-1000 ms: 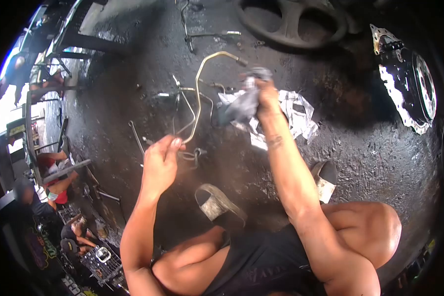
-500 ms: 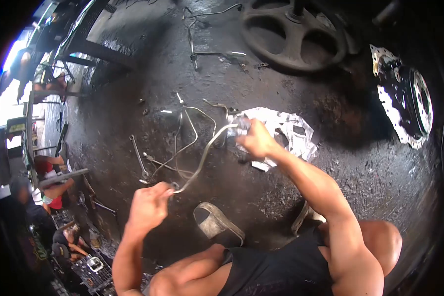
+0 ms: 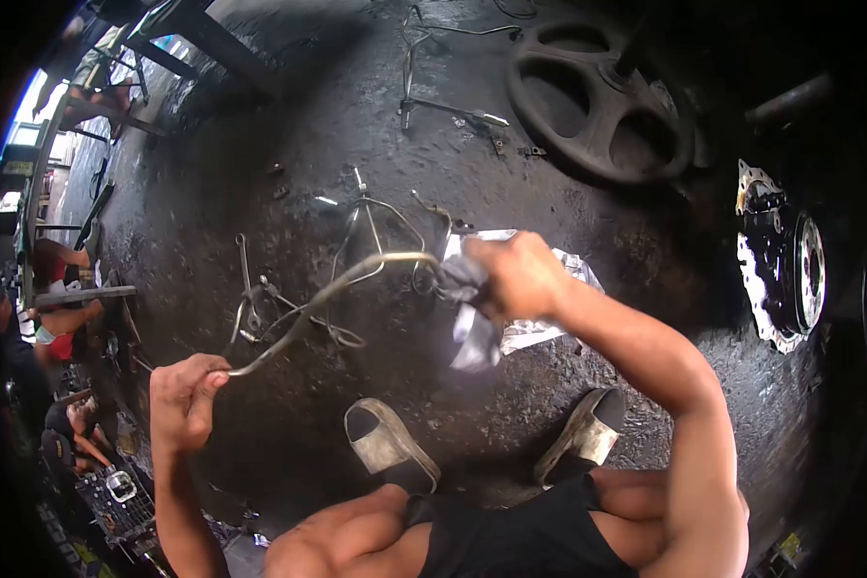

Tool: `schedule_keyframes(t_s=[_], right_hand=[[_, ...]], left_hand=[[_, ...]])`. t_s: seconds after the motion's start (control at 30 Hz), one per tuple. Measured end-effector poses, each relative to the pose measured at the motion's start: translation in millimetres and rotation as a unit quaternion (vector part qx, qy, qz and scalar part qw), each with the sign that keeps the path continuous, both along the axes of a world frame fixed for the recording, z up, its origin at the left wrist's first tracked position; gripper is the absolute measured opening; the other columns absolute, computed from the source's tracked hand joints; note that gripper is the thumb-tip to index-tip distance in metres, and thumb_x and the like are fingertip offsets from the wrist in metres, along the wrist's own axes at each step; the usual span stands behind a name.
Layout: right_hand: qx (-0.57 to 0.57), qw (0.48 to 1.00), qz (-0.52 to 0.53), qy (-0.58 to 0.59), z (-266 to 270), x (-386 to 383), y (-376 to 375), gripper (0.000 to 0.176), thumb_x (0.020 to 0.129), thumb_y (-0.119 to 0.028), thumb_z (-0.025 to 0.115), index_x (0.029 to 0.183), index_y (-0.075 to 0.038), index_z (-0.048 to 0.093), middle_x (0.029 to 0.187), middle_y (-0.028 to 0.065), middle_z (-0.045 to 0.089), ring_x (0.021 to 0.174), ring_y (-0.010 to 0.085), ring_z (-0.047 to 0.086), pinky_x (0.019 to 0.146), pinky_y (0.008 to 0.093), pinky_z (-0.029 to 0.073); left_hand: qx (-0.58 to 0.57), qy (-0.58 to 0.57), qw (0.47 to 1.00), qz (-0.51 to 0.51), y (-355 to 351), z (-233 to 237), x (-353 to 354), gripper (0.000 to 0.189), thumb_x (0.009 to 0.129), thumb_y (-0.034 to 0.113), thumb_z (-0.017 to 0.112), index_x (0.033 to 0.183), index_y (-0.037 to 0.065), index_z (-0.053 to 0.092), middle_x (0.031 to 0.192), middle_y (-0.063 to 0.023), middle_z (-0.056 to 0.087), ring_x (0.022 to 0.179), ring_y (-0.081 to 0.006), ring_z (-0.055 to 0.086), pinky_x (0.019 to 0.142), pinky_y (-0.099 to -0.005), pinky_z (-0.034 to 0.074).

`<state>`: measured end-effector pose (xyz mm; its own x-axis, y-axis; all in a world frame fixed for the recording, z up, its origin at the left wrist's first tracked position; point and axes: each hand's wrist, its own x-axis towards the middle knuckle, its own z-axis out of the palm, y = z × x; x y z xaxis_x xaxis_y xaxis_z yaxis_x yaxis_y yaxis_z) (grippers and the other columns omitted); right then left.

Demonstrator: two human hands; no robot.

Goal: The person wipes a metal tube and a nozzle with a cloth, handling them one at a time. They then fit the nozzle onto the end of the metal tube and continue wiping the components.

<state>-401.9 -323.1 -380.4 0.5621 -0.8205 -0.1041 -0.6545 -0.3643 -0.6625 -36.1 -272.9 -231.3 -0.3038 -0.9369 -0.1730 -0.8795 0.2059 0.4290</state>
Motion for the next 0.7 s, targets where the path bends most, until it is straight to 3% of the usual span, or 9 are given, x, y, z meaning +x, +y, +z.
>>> schedule_keyframes(t_s=[0.1, 0.17, 0.23, 0.27, 0.3, 0.37, 0.5, 0.63, 0.7], right_hand=[[0.052, 0.994, -0.031, -0.087, -11.6, 0.7, -0.8, 0.036, 0.067, -0.021, 0.072, 0.097, -0.005, 0.062, 0.074, 0.02, 0.064, 0.068, 0.037, 0.063, 0.066, 0.0428, 0.051], [0.115, 0.981, -0.094, -0.127, 11.4, 3.4, -1.3, 0.031, 0.07, -0.01, 0.078, 0.095, 0.001, 0.063, 0.073, 0.0079, 0.067, 0.067, 0.0165, 0.064, 0.062, 0.0303, 0.051], [0.178, 0.967, -0.125, -0.135, 14.8, 3.5, -11.8, 0.042, 0.067, -0.009, 0.082, 0.103, 0.001, 0.063, 0.083, 0.0043, 0.066, 0.072, 0.0099, 0.059, 0.064, 0.0267, 0.05], [0.092, 0.977, -0.114, -0.157, 10.6, 3.3, -21.9, 0.042, 0.067, -0.01, 0.083, 0.103, -0.001, 0.063, 0.079, 0.0047, 0.066, 0.071, 0.0078, 0.06, 0.061, 0.0265, 0.05], [0.02, 0.977, -0.106, -0.182, 6.4, 9.6, -21.5, 0.041, 0.067, -0.011, 0.084, 0.102, -0.002, 0.063, 0.075, 0.0051, 0.067, 0.069, 0.0057, 0.06, 0.058, 0.0264, 0.05], [0.024, 0.954, -0.108, -0.278, 26.9, 39.2, -18.6, 0.032, 0.076, -0.014, 0.079, 0.102, -0.002, 0.064, 0.075, 0.0054, 0.067, 0.065, 0.0068, 0.06, 0.053, 0.0237, 0.048], [0.284, 0.877, -0.121, -0.369, 45.9, 46.5, -37.0, 0.028, 0.09, -0.03, 0.064, 0.097, -0.003, 0.067, 0.066, 0.0023, 0.064, 0.055, 0.0078, 0.06, 0.048, 0.02, 0.044], [0.187, 0.926, -0.129, -0.302, 24.3, 54.4, -54.6, 0.025, 0.092, -0.026, 0.062, 0.09, -0.002, 0.068, 0.073, 0.0018, 0.064, 0.062, 0.0072, 0.058, 0.06, 0.0213, 0.047], [0.296, 0.849, -0.168, -0.404, 31.8, 71.1, -40.3, 0.025, 0.093, -0.026, 0.061, 0.094, -0.001, 0.066, 0.079, 0.0017, 0.064, 0.067, 0.0084, 0.058, 0.065, 0.0221, 0.047]], left_hand=[[0.017, 0.002, 1.0, 0.019, 6.9, -8.0, -4.2, 0.016, 0.085, 0.011, 0.058, 0.08, -0.003, 0.063, 0.07, -0.0152, 0.062, 0.058, -0.0269, 0.061, 0.057, -0.0305, 0.045], [0.012, 0.048, 0.998, 0.025, 8.2, -15.9, 7.6, 0.017, 0.086, 0.012, 0.058, 0.08, -0.004, 0.062, 0.07, -0.0162, 0.062, 0.061, -0.0291, 0.061, 0.059, -0.0321, 0.046], [0.081, 0.059, 0.994, 0.047, 10.8, -13.2, 13.3, 0.021, 0.088, 0.015, 0.057, 0.081, -0.004, 0.062, 0.071, -0.0167, 0.061, 0.064, -0.0294, 0.062, 0.062, -0.032, 0.046], [0.022, 0.067, 0.997, 0.04, 19.7, -21.7, 18.1, 0.024, 0.09, 0.016, 0.055, 0.083, -0.005, 0.062, 0.071, -0.0155, 0.062, 0.066, -0.0252, 0.063, 0.064, -0.0309, 0.047], [0.092, 0.09, 0.989, 0.072, 18.8, -19.4, 21.0, 0.026, 0.091, 0.019, 0.055, 0.084, -0.006, 0.063, 0.072, -0.0136, 0.063, 0.068, -0.0206, 0.062, 0.066, -0.0304, 0.047], [0.118, 0.146, 0.974, 0.124, 25.4, -28.3, 27.1, 0.029, 0.092, 0.023, 0.057, 0.085, -0.004, 0.064, 0.065, -0.0062, 0.061, 0.059, -0.0129, 0.056, 0.057, -0.0273, 0.043], [0.192, 0.319, 0.897, 0.238, 52.9, -56.9, 59.5, 0.029, 0.095, 0.027, 0.056, 0.089, 0.0, 0.066, 0.055, 0.0074, 0.045, 0.042, 0.001, 0.032, 0.04, -0.0197, 0.02], [0.197, 0.324, 0.884, 0.274, 71.4, -83.8, 52.3, 0.03, 0.094, 0.028, 0.058, 0.087, -0.001, 0.065, 0.053, 0.0071, 0.044, 0.041, 0.0003, 0.031, 0.039, -0.0197, 0.02], [0.239, 0.318, 0.877, 0.27, 79.5, -98.7, 57.3, 0.031, 0.095, 0.028, 0.056, 0.086, 0.0, 0.066, 0.051, 0.0061, 0.044, 0.041, -0.0005, 0.031, 0.039, -0.02, 0.021]])
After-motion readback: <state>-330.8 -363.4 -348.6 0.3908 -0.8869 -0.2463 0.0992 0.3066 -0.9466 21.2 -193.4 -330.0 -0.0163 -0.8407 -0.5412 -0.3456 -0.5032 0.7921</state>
